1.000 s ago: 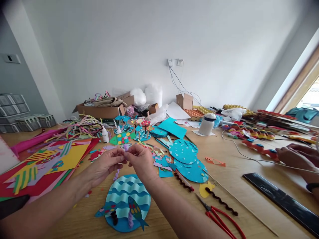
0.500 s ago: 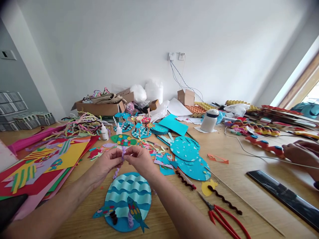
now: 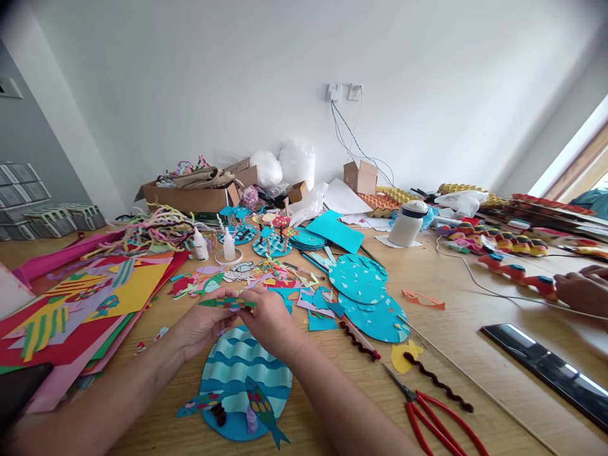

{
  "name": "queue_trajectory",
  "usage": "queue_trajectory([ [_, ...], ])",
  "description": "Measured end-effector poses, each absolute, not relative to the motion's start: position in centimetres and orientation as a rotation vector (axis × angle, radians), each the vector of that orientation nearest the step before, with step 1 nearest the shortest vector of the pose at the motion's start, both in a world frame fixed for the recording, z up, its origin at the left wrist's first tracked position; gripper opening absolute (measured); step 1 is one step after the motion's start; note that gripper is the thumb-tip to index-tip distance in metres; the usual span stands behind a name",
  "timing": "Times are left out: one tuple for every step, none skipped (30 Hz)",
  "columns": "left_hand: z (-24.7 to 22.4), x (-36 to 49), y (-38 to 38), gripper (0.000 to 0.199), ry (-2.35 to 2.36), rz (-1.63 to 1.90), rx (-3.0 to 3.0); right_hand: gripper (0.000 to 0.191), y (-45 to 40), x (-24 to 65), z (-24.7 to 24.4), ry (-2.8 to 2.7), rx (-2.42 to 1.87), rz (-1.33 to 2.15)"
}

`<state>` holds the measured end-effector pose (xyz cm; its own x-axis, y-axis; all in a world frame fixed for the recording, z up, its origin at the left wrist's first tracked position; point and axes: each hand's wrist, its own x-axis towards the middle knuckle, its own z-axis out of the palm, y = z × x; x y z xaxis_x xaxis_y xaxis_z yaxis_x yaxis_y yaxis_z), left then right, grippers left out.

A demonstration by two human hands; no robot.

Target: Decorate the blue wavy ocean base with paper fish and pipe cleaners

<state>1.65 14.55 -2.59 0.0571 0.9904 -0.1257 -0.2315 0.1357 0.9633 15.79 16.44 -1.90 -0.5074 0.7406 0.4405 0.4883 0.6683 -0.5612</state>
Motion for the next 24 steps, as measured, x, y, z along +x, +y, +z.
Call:
queue_trajectory([
  [-2.7, 1.6, 14.5, 0.033, 1.053, 1.187, 0.939, 0.013, 16.4, 15.8, -1.9, -2.239, -0.932, 0.453],
  [-2.8, 1.7, 14.5, 0.035, 1.045, 1.186, 0.921, 0.014, 16.4, 15.8, -1.9, -2.256, -0.924, 0.440],
  [-2.9, 1.7, 14.4, 0.036, 1.041, 1.181, 0.906, 0.014, 16.5, 15.8, -2.0, -2.259, -0.935, 0.447],
  [-2.9, 1.7, 14.3, 0.036, 1.038, 1.173, 0.897, 0.013, 16.6, 15.8, -2.0, -2.249, -0.969, 0.469],
  [-2.8, 1.7, 14.3, 0.036, 1.036, 1.161, 0.895, 0.012, 16.8, 15.9, -2.1, -2.223, -1.011, 0.506],
  [-2.7, 1.7, 14.2, 0.036, 1.037, 1.148, 0.901, 0.012, 17.0, 16.0, -2.1, -2.183, -1.051, 0.557],
  [-2.6, 1.6, 14.1, 0.035, 1.040, 1.136, 0.913, 0.012, 17.2, 16.1, -2.1, -2.128, -1.082, 0.614],
  [-2.5, 1.6, 14.1, 0.033, 1.047, 1.127, 0.929, 0.012, 17.3, 16.2, -2.2, -2.064, -1.095, 0.673],
  [-2.4, 1.6, 14.0, 0.031, 1.057, 1.122, 0.946, 0.011, 17.5, 16.3, -2.2, -2.000, -1.086, 0.731],
  [-2.3, 1.5, 14.0, 0.030, 1.068, 1.119, 0.960, 0.009, 17.7, 16.4, -2.2, -1.940, -1.065, 0.786],
  [-2.3, 1.5, 14.0, 0.029, 1.077, 1.116, 0.972, 0.008, 17.8, 16.5, -2.3, -1.891, -1.042, 0.837],
  [-2.3, 1.5, 13.9, 0.029, 1.081, 1.114, 0.981, 0.008, 17.8, 16.6, -2.4, -1.855, -1.022, 0.883],
  [-2.4, 1.6, 13.9, 0.030, 1.079, 1.113, 0.987, 0.008, 17.9, 16.6, -2.5, -1.829, -1.003, 0.922],
  [-2.4, 1.7, 13.8, 0.031, 1.071, 1.113, 0.993, 0.009, 17.9, 16.7, -2.6, -1.811, -0.987, 0.954],
  [-2.5, 1.8, 13.7, 0.031, 1.060, 1.116, 0.998, 0.009, 17.9, 16.7, -2.7, -1.797, -0.973, 0.976],
  [-2.5, 1.9, 13.6, 0.031, 1.050, 1.120, 1.001, 0.009, 17.8, 16.6, -2.8, -1.791, -0.962, 0.990],
  [-2.6, 2.0, 13.6, 0.030, 1.041, 1.125, 1.003, 0.009, 17.8, 16.6, -2.9, -1.793, -0.954, 0.994],
  [-2.7, 2.1, 13.5, 0.030, 1.035, 1.130, 1.003, 0.008, 17.7, 16.6, -2.9, -1.808, -0.949, 0.991],
  [-2.7, 2.1, 13.5, 0.029, 1.032, 1.133, 1.002, 0.007, 17.6, 16.5, -2.9, -1.829, -0.946, 0.983],
  [-2.8, 2.2, 13.5, 0.029, 1.030, 1.136, 1.000, 0.005, 17.5, 16.5, -2.9, -1.856, -0.950, 0.968],
  [-2.9, 2.2, 13.5, 0.029, 1.030, 1.139, 0.998, 0.005, 17.4, 16.5, -2.9, -1.887, -0.962, 0.945],
  [-3.0, 2.1, 13.5, 0.028, 1.031, 1.142, 0.999, 0.004, 17.3, 16.4, -2.8, -1.920, -0.981, 0.911],
  [-3.2, 2.1, 13.6, 0.028, 1.034, 1.143, 1.002, 0.005, 17.2, 16.4, -2.7, -1.953, -1.004, 0.869],
  [-3.3, 2.0, 13.6, 0.027, 1.038, 1.144, 1.008, 0.005, 17.1, 16.4, -2.7, -1.987, -1.026, 0.822],
])
